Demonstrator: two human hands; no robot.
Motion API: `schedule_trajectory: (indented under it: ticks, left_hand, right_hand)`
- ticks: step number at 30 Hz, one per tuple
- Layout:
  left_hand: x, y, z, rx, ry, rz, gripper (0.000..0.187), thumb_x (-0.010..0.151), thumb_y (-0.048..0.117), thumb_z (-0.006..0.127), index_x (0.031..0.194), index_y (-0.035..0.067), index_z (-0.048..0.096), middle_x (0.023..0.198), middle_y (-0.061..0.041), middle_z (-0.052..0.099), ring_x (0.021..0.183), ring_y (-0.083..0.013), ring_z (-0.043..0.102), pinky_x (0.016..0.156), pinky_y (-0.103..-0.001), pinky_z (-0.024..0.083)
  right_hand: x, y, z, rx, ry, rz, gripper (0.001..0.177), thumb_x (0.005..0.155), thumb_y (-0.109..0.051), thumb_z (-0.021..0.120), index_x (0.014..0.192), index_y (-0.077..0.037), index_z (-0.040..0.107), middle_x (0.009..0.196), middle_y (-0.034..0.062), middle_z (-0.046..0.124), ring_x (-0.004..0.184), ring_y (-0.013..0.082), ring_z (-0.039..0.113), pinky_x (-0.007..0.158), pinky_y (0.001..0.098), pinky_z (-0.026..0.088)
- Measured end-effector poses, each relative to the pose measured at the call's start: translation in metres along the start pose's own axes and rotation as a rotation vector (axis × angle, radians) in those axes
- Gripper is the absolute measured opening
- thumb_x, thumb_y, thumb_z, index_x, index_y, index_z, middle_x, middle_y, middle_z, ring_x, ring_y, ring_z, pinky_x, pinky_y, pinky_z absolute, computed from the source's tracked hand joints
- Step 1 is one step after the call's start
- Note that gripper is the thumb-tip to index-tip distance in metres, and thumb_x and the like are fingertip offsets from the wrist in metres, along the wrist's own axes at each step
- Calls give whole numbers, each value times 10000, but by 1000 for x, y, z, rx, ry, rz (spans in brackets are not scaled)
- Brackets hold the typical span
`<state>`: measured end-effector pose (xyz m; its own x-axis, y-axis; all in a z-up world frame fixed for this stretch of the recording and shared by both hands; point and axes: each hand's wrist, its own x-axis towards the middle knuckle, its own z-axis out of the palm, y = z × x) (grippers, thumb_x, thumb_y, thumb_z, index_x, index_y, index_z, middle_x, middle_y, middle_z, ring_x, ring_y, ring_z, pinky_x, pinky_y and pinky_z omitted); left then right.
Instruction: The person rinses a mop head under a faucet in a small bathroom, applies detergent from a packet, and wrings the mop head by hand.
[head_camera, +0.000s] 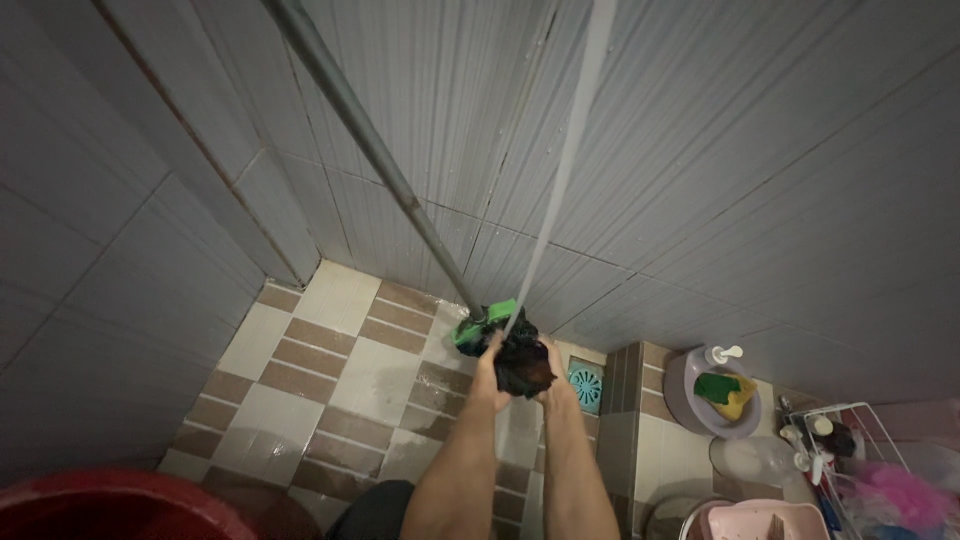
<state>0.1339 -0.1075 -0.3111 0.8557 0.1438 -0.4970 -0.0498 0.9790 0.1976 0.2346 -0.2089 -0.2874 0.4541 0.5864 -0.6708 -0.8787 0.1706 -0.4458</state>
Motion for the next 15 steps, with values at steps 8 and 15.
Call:
schedule_trajectory:
  ticks: [8,15]
  left_hand:
    - [33,31,1,72,98,-53,598,946,507,654,1301,33,736,1304,-199,749,1167,-388,729,1056,-557,583]
    - [53,42,-11,136,554,523,443,927,257,774,1206,-88,766,1170,-137,781,1046,-296,737,944,-449,594]
  right_hand:
    - [-6,-2,12,-243,104,-87,581,1014,-519,578,1382,-76,655,1361,184,704,1202,357,695,1061,501,571]
    - [-34,30,47,-117,-121,-293,568,919,-254,714,1462,-183,563,1406,103,665,1276,282,655,1104,430,542]
